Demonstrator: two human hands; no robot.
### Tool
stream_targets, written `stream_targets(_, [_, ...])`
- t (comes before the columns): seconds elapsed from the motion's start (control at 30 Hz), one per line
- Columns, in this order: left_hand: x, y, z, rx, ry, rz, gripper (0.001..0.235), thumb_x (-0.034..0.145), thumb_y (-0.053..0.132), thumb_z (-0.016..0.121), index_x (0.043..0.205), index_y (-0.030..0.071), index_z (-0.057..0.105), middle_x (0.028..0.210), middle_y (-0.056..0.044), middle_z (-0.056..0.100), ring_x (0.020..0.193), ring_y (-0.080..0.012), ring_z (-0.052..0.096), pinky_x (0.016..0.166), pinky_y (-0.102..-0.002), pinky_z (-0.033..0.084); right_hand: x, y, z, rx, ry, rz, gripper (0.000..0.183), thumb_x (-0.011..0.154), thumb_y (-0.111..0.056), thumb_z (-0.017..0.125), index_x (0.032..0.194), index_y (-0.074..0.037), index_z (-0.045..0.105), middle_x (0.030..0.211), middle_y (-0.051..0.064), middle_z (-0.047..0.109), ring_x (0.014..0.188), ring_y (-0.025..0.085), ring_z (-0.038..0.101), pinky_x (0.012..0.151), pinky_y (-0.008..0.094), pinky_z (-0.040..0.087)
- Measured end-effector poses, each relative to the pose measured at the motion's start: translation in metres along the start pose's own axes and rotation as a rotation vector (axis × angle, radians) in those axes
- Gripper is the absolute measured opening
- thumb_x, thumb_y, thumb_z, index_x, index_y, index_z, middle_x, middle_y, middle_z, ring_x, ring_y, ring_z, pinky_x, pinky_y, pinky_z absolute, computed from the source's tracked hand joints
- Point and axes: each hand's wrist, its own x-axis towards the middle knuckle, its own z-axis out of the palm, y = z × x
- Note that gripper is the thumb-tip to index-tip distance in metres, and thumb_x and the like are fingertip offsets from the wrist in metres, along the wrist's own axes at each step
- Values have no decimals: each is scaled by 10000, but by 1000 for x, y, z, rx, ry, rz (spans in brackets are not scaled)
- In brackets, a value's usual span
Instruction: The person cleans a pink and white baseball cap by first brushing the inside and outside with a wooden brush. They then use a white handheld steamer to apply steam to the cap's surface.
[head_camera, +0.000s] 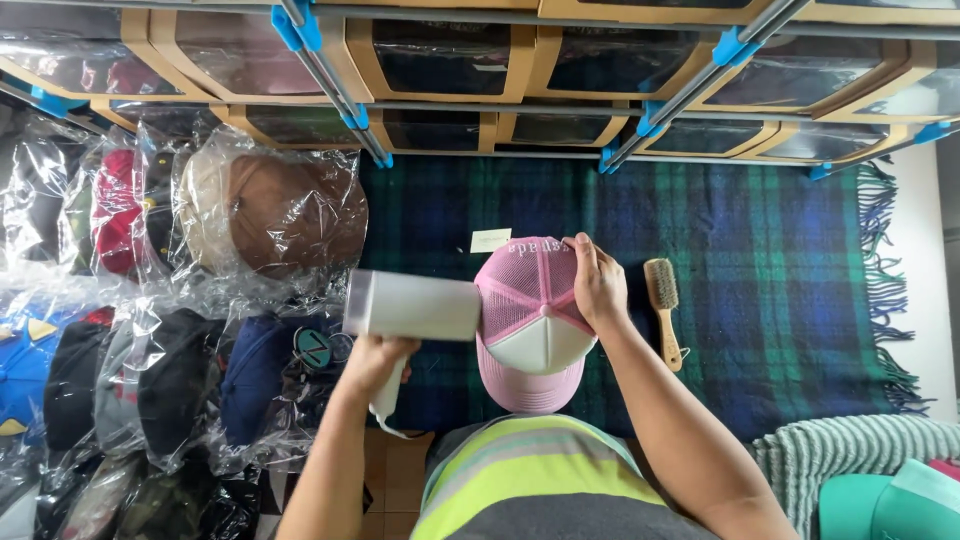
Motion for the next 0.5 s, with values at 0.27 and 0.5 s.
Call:
stream_targets(0.27, [-76,137,68,852,78,231,470,739,364,757,1057,24,688,1004,-189,750,999,-404,712,928,-529,574,-11,-15,-2,-19,40,8,583,1069,-539,297,1213,-207,753,1245,107,717,1253,373,596,1115,490,422])
stream_targets(0.5, [42,27,12,400,119,245,538,706,351,789,1150,59,707,516,-113,633,363,-241,617,394,-424,543,5,-1,2,-15,71,13,614,1047,-583,287,1184,-231,771,1206,127,728,1227,371,618,1100,483,432])
